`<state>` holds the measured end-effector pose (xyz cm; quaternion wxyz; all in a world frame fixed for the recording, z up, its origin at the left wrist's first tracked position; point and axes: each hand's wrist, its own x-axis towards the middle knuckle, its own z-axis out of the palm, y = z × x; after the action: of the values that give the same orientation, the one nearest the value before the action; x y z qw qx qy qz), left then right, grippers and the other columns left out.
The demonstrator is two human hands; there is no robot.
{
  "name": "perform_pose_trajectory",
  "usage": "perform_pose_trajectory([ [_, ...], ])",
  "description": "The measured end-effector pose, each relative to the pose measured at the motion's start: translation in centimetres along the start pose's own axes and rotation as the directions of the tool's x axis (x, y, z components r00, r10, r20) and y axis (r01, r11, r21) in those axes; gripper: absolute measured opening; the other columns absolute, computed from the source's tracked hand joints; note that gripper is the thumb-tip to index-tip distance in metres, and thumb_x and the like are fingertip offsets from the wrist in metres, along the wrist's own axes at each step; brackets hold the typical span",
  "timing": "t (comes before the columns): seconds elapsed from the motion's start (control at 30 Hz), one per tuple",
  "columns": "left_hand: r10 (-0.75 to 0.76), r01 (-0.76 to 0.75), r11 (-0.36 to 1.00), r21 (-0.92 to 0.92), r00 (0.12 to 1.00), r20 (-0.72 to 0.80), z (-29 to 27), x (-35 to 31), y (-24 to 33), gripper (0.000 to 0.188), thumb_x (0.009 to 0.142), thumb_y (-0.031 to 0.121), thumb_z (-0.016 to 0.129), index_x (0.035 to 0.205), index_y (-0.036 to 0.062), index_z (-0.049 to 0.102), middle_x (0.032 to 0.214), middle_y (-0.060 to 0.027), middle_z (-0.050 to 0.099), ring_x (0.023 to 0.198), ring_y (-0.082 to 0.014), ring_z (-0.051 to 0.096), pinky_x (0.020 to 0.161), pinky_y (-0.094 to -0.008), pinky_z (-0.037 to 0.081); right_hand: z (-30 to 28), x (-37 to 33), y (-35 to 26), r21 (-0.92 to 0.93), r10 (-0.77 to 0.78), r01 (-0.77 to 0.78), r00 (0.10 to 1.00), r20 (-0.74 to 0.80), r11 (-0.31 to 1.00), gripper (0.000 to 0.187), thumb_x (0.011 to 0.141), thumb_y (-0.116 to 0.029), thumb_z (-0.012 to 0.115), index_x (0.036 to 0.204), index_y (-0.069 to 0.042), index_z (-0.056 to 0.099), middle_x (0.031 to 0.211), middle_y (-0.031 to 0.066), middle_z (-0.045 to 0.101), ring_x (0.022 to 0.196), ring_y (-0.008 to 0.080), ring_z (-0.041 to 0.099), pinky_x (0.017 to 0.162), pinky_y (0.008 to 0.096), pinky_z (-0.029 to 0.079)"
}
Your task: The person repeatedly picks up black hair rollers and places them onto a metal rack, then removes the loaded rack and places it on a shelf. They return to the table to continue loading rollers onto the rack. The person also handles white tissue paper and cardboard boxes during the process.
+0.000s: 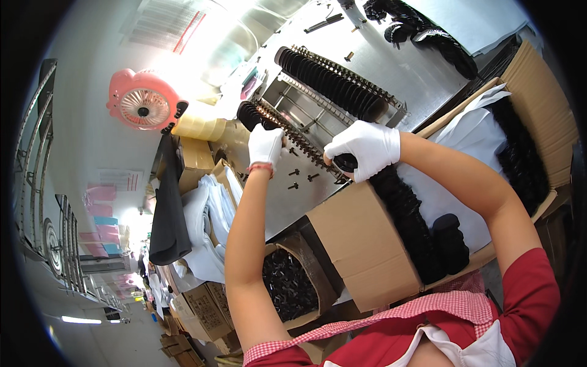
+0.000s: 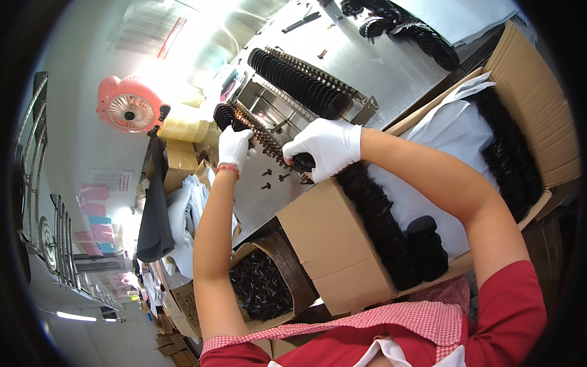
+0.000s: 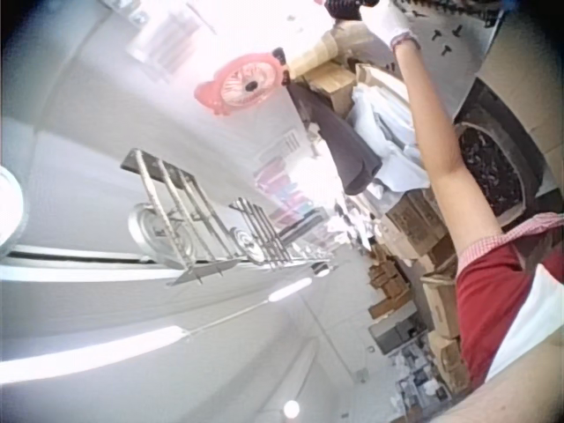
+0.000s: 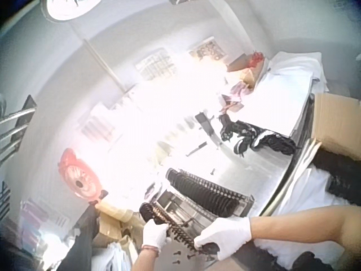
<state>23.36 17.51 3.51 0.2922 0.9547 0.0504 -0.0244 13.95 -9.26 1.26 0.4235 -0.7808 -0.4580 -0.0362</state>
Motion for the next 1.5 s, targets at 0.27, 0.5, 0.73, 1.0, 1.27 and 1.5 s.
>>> perform_pose_trajectory([
  [0.27,0.124,-0.064,0.893,0.445,0.987,-0.106,-2.8,-5.5,3.4,0.024,0.090,0.018,0.049,0.101,-0.0014,0.057,0.096,-0.0293,0.069,0.088,-0.0462,0.068,0.080,-0.0515,0.053,0.8,1.7,-1.7,0.108,0.282,-0.261,0.868,-0.409,0.959,0.046,0.074,-0.025,0.080,0.113,-0.012,0.060,0.107,0.0135,0.065,0.104,0.0327,0.063,0.091,0.0399,0.052],
  [0.5,0.262,-0.074,0.874,-0.481,0.905,0.337,-2.3,-12.6,5.7,0.039,0.104,0.026,0.044,0.129,-0.0031,0.052,0.114,-0.0180,0.064,0.106,-0.0209,0.063,0.085,-0.0334,0.053,2.1,3.2,-4.3,0.051,0.149,-0.140,0.913,-0.381,0.989,0.060,0.072,-0.029,0.081,0.125,-0.011,0.056,0.124,0.0156,0.055,0.106,0.0353,0.063,0.090,0.0410,0.054],
  [0.73,0.376,-0.249,0.873,0.419,0.891,-0.253,-5.3,0.9,-0.3,0.071,0.075,0.023,0.084,0.132,-0.0039,0.051,0.117,-0.0166,0.063,0.102,-0.0216,0.063,0.094,-0.0328,0.049,0.7,0.6,-1.5,-0.228,0.230,-0.221,0.973,0.015,0.948,0.048,0.071,-0.029,0.073,0.114,-0.010,0.060,0.099,0.0122,0.065,0.092,0.0328,0.067,0.080,0.0403,0.055],
  [1.0,0.314,-0.340,0.922,0.186,0.936,0.158,-4.9,7.9,-0.2,0.076,0.063,0.015,0.081,0.131,0.0004,0.050,0.117,-0.0143,0.055,0.103,-0.0253,0.057,0.093,-0.0341,0.048,-1.0,0.3,-1.0,0.025,0.157,-0.162,0.978,0.137,0.986,0.053,0.066,-0.026,0.075,0.113,-0.008,0.061,0.079,0.0150,0.069,0.076,0.0365,0.068,0.072,0.0430,0.054],
  [1.27,0.753,-0.488,0.563,0.667,0.635,-0.171,-1.8,10.7,-1.5,0.073,0.076,0.002,0.066,0.145,0.0078,0.042,0.113,-0.0175,0.058,0.108,-0.0292,0.057,0.088,-0.0375,0.051,-0.8,-0.4,-0.5,0.075,0.050,-0.055,0.997,0.064,0.996,0.054,0.066,-0.024,0.074,0.115,-0.007,0.060,0.081,0.0144,0.069,0.078,0.0346,0.069,0.073,0.0408,0.055],
  [1.5,0.006,-0.008,0.966,-0.257,1.000,-0.008,-3.4,-3.3,3.4,0.029,0.094,0.011,0.058,0.122,0.0045,0.055,0.098,-0.0091,0.064,0.075,-0.0153,0.063,0.072,-0.0311,0.054,1.5,0.8,-1.6,0.306,0.315,-0.177,0.813,-0.490,0.935,0.060,0.067,-0.005,0.075,0.125,-0.003,0.057,0.112,0.0147,0.064,0.105,0.0280,0.066,0.093,0.0346,0.053],
])
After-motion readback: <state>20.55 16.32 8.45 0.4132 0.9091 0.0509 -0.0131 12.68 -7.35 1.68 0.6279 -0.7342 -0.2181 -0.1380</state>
